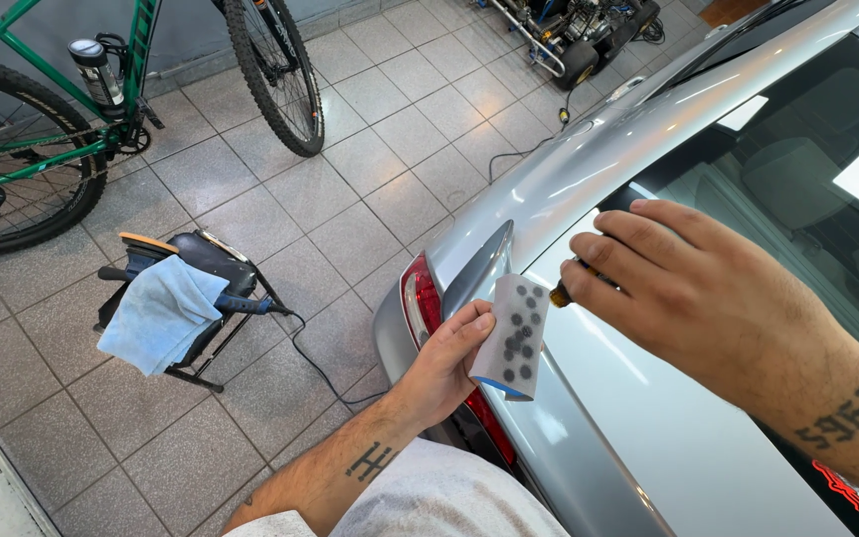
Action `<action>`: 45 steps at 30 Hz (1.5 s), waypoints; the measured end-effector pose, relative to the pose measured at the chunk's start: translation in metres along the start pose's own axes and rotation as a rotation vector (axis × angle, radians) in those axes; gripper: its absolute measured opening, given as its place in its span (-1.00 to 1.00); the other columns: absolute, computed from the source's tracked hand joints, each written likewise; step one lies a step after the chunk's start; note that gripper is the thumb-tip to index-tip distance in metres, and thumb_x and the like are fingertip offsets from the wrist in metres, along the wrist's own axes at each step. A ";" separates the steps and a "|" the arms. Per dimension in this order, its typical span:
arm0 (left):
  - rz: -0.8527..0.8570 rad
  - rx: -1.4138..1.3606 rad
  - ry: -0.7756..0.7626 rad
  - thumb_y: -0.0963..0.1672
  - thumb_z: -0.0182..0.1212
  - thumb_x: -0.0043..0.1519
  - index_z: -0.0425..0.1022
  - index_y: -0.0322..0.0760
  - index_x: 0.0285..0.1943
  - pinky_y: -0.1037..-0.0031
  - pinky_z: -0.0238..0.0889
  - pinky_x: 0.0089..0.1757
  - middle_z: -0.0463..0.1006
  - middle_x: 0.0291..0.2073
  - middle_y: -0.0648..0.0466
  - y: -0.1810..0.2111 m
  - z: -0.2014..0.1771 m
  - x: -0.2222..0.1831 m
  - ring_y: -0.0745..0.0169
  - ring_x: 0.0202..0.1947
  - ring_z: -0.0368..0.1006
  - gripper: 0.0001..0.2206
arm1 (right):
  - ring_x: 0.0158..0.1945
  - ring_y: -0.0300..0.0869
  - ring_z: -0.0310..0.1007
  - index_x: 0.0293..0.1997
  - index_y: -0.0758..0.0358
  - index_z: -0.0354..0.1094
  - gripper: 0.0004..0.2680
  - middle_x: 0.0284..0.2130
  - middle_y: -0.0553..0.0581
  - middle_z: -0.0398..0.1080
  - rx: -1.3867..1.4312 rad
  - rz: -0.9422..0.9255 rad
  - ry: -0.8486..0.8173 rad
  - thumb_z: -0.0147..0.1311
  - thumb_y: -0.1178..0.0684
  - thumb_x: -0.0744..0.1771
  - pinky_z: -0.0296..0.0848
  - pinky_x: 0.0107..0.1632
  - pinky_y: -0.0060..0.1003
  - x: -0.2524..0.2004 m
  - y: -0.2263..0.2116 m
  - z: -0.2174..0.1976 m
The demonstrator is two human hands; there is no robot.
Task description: The person applies a liquid from a small bottle onto a blue applicator pad and rubs it onto the rear bumper and trunk of a silver car. The person repeatedly applies the liquid and buffs the surface of the vehicle's rear end.
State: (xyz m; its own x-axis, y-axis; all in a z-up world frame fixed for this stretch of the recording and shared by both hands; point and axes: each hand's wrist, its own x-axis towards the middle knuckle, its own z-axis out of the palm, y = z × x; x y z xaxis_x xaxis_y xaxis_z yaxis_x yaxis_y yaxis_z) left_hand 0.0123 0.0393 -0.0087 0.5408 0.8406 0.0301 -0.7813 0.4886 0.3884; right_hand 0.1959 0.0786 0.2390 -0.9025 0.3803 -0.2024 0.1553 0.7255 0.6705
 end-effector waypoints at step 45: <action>-0.080 0.099 0.067 0.03 0.17 0.39 0.39 -0.21 0.09 0.59 0.36 -0.29 0.52 -0.27 0.19 -0.002 0.005 0.025 0.44 -0.37 0.41 -0.71 | 0.14 0.02 0.50 0.13 0.12 0.40 -0.74 0.09 0.09 0.50 0.372 0.259 0.200 0.18 0.12 0.32 0.50 0.21 -0.04 -0.020 -0.034 0.018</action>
State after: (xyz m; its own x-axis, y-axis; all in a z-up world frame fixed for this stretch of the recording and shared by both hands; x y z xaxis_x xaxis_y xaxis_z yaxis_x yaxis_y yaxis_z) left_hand 0.0291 0.0579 -0.0047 0.5754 0.8153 -0.0652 -0.6999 0.5320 0.4765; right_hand 0.2156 0.0570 0.2070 -0.8690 0.4841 0.1030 0.4848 0.7909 0.3734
